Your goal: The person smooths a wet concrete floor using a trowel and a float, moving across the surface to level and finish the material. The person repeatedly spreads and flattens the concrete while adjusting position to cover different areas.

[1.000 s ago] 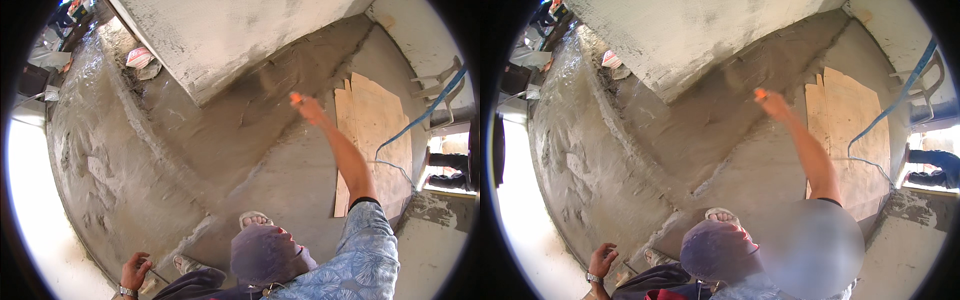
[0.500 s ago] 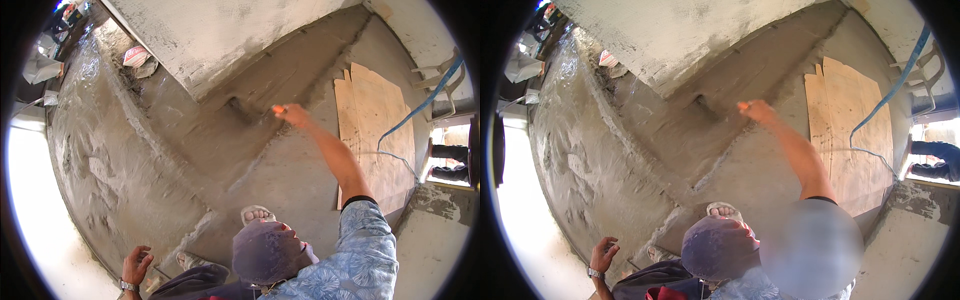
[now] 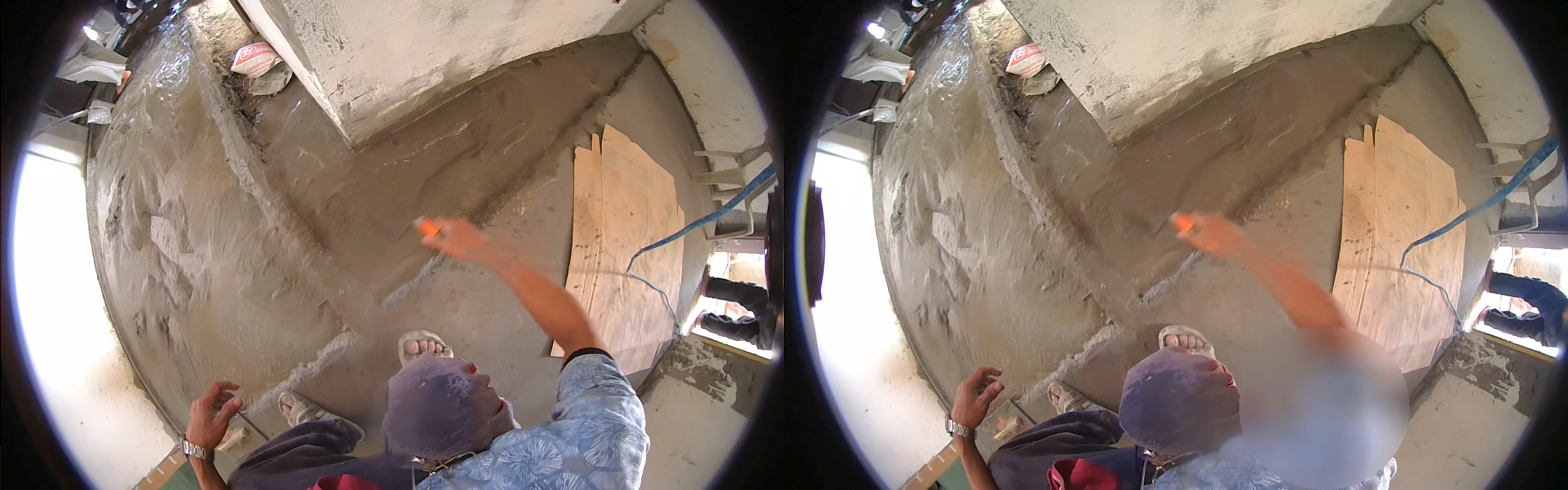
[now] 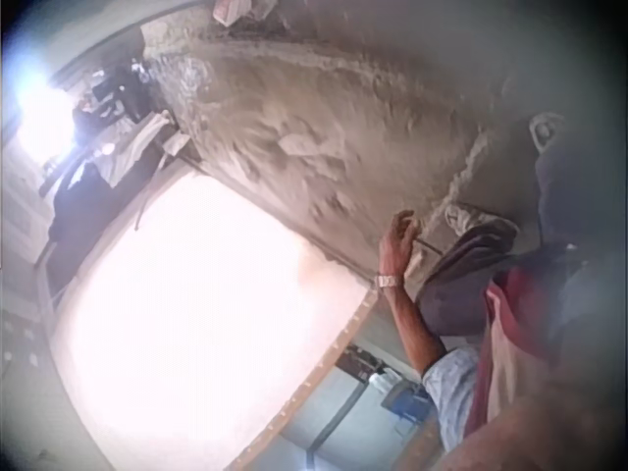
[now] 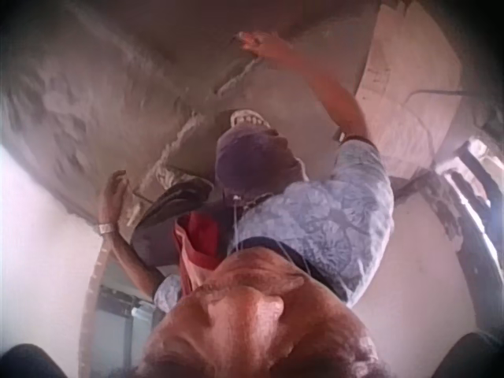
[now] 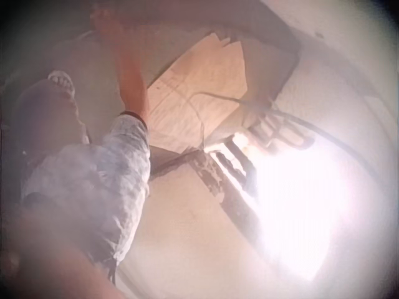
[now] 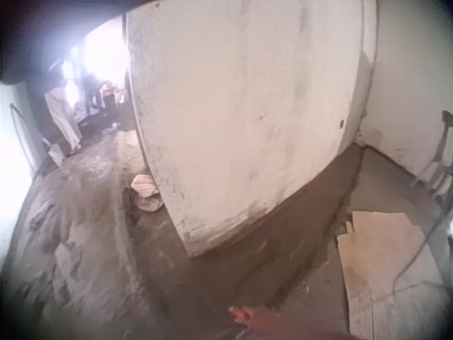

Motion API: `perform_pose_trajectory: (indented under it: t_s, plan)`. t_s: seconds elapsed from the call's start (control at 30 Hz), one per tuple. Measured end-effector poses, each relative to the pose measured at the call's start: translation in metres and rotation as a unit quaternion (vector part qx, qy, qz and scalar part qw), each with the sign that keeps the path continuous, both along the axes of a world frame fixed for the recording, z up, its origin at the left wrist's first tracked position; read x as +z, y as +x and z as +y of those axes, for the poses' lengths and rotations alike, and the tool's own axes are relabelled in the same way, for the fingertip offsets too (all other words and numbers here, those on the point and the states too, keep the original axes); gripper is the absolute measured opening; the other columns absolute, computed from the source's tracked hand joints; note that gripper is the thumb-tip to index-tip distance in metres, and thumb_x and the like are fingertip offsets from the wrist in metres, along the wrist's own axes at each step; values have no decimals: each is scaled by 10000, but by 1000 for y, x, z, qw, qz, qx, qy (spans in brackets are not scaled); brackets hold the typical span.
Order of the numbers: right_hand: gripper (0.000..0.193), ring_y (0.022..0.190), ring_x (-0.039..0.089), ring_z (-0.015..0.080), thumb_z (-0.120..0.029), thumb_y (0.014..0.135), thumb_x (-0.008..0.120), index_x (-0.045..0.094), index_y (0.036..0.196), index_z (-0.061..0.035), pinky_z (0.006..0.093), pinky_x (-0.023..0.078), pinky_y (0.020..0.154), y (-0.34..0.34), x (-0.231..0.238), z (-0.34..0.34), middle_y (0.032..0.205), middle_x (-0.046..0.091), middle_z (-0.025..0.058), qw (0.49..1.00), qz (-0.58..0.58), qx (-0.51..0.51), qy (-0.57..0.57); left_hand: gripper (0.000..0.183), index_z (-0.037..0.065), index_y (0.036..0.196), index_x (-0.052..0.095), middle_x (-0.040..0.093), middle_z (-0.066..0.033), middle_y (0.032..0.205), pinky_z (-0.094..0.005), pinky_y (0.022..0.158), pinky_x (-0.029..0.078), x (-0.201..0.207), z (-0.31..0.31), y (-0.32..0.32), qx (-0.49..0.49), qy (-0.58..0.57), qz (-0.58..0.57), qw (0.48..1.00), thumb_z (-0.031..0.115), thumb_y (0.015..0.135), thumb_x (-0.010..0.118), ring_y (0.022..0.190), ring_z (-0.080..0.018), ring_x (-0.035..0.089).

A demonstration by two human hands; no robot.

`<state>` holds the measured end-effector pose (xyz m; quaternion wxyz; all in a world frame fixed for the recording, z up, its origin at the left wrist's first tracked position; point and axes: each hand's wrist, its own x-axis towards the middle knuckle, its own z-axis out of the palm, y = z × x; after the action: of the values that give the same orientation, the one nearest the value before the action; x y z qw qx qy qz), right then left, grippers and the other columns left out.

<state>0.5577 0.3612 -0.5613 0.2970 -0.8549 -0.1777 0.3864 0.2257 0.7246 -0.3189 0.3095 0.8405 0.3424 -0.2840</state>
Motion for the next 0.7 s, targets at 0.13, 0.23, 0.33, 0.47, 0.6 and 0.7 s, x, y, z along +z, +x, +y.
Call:
perform_pose_trajectory:
  t_s: [0.13,0.23,0.33,0.47,0.6,0.7]
  plan:
    - [519,994,577,373,-458,818,594,564,1055,3,442,448,844,-32,-16,44,1034,602,243,995,22,87,-30,316,26,1037,601,673,-126,783,-324,678,498,-2,-8,13,-9,-2,-18,1000,250,818,651,748,-219,664]
    - [511,985,587,356,-443,808,605,573,1038,13,447,447,838,-9,-14,30,1019,613,225,995,12,82,-56,307,24,1036,599,671,-126,776,-326,676,498,1,-9,11,-19,3,-8,1000,237,820,649,746,-219,664]
    - [528,958,602,329,-437,796,618,590,1085,4,431,460,818,23,-28,-26,989,635,198,991,-87,64,-78,303,22,1034,597,670,-130,776,-328,674,497,3,-6,3,-17,4,-9,1000,229,819,648,744,-218,662]
    - [533,850,642,280,-459,791,627,601,1135,-53,412,491,734,69,-21,-87,905,659,164,989,-104,-53,-87,302,21,1032,594,671,-135,778,-328,675,497,-1,-4,-4,-4,-8,-10,1000,227,818,646,740,-216,660]
    - [503,527,585,194,-434,801,645,613,1087,-22,342,460,469,148,-21,-147,688,597,106,954,-129,-242,-123,318,20,1031,597,674,-134,780,-325,671,496,1,-7,10,-7,-1,2,1000,240,809,654,739,-218,660]
    - [496,508,553,174,-417,809,645,601,1085,-7,336,448,460,185,1,-150,646,564,89,932,-147,-302,-136,333,22,1028,603,674,-133,779,-325,666,494,-8,0,5,-16,2,-7,1000,257,798,660,741,-220,660]
